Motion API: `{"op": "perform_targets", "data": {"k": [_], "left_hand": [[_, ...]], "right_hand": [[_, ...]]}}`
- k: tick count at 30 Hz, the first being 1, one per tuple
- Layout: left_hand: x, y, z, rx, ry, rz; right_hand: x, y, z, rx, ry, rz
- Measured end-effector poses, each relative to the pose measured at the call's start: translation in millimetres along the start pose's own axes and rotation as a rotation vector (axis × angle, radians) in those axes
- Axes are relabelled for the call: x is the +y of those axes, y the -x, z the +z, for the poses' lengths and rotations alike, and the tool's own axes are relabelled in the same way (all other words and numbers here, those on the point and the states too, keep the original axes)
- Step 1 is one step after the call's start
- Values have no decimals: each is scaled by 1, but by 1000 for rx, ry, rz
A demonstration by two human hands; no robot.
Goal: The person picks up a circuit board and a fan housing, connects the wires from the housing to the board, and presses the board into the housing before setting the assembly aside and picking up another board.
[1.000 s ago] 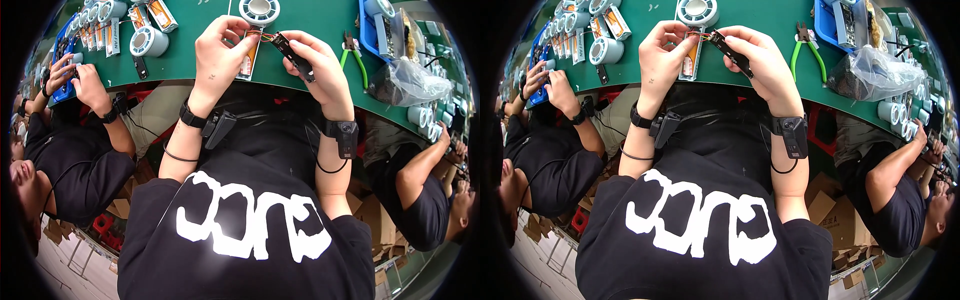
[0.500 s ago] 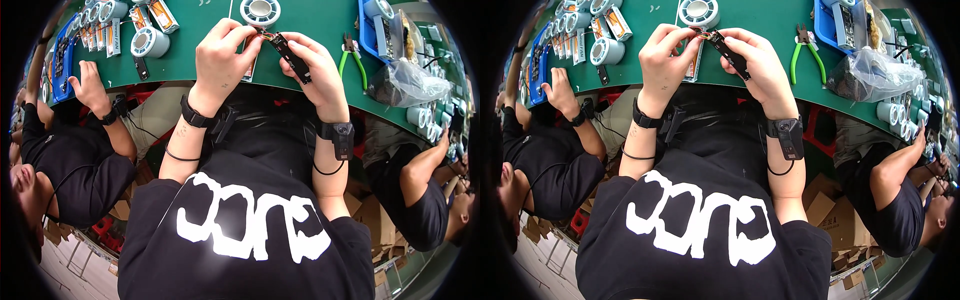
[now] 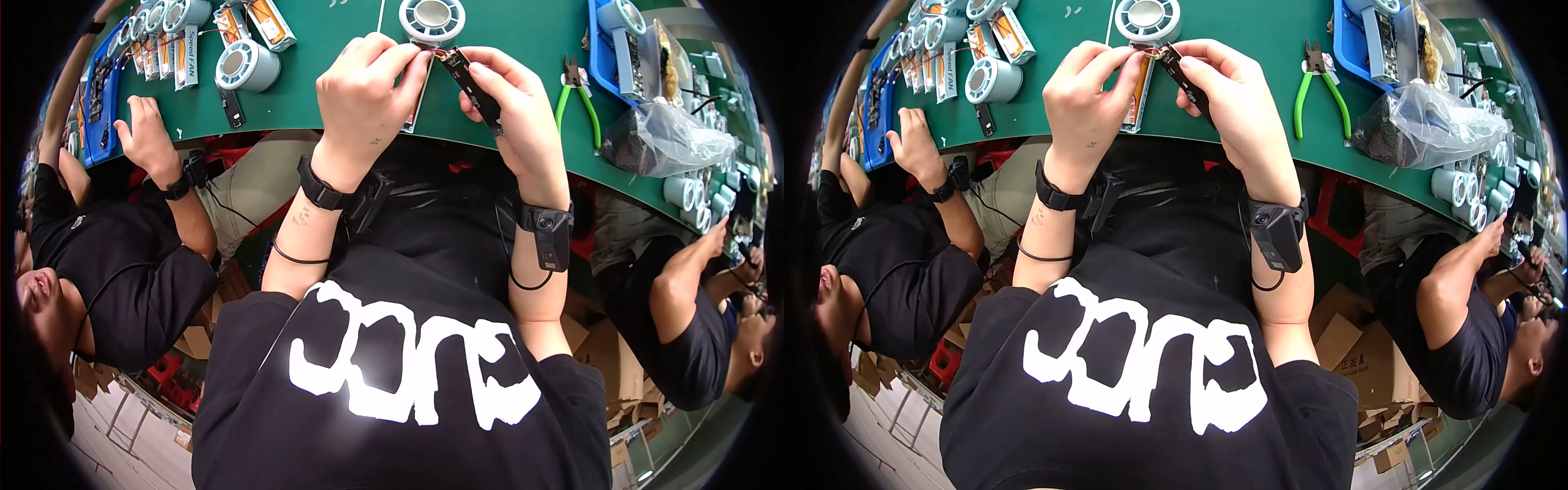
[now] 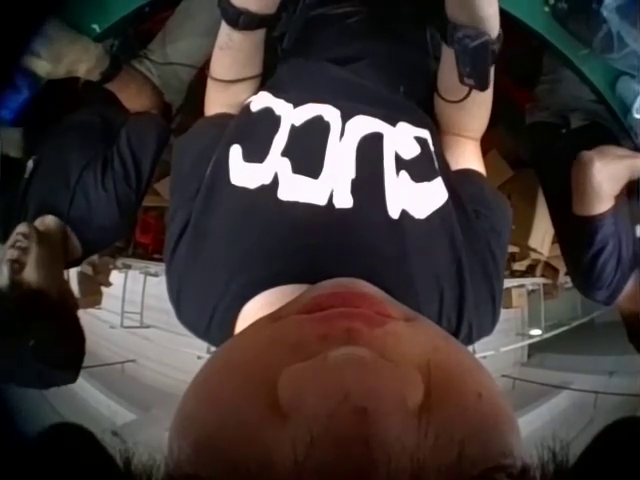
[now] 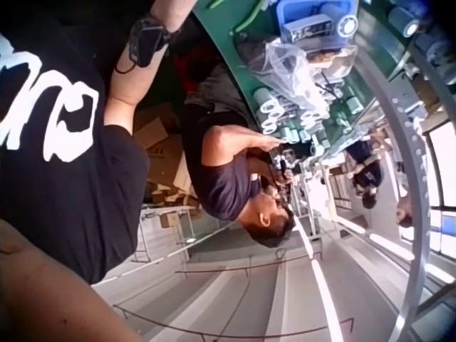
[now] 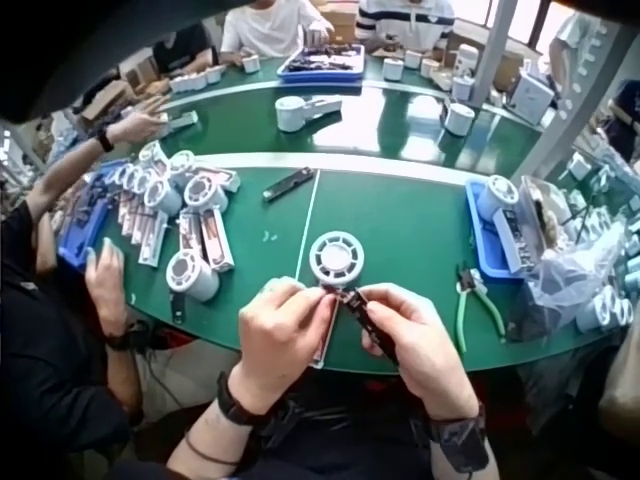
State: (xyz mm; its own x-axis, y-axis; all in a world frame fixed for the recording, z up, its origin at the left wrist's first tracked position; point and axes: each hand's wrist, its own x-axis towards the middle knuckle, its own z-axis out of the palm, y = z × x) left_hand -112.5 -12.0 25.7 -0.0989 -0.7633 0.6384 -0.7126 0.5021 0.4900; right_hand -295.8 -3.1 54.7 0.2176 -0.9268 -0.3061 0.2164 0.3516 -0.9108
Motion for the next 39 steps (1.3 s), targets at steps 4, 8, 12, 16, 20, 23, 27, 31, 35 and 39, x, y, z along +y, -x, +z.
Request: {"op": "perform_targets", "data": {"k": [4, 8, 12, 16, 20, 23, 27, 31, 35, 39], "left_hand": [[6, -5, -1, -85, -45, -75], [7, -6, 2, -101, 19, -167], [9, -2, 0, -42, 169, -261], [1, 2, -2, -46, 175, -154], [-2, 4, -9, -125, -2, 30], [1, -1, -13, -207, -118, 102], [5, -7, -17, -328, -201, 137], [3, -3, -19, -315, -66, 90], [6, 14, -18, -211, 295, -144], [15, 20, -11, -173, 540, -425]], "right_hand": [[-2, 5, 13, 101, 225, -104], [1, 9, 30, 226, 623, -313], [1, 10, 36, 300, 810, -466], [2, 8, 34, 300, 771, -423], [3, 6, 31, 291, 820, -418], [3, 6, 32, 279, 868, -426], [7, 7, 35, 304, 876, -476], [9, 6, 39, 346, 800, -453], [12, 10, 40, 353, 620, -344], [18, 8, 44, 397, 696, -421]]}}
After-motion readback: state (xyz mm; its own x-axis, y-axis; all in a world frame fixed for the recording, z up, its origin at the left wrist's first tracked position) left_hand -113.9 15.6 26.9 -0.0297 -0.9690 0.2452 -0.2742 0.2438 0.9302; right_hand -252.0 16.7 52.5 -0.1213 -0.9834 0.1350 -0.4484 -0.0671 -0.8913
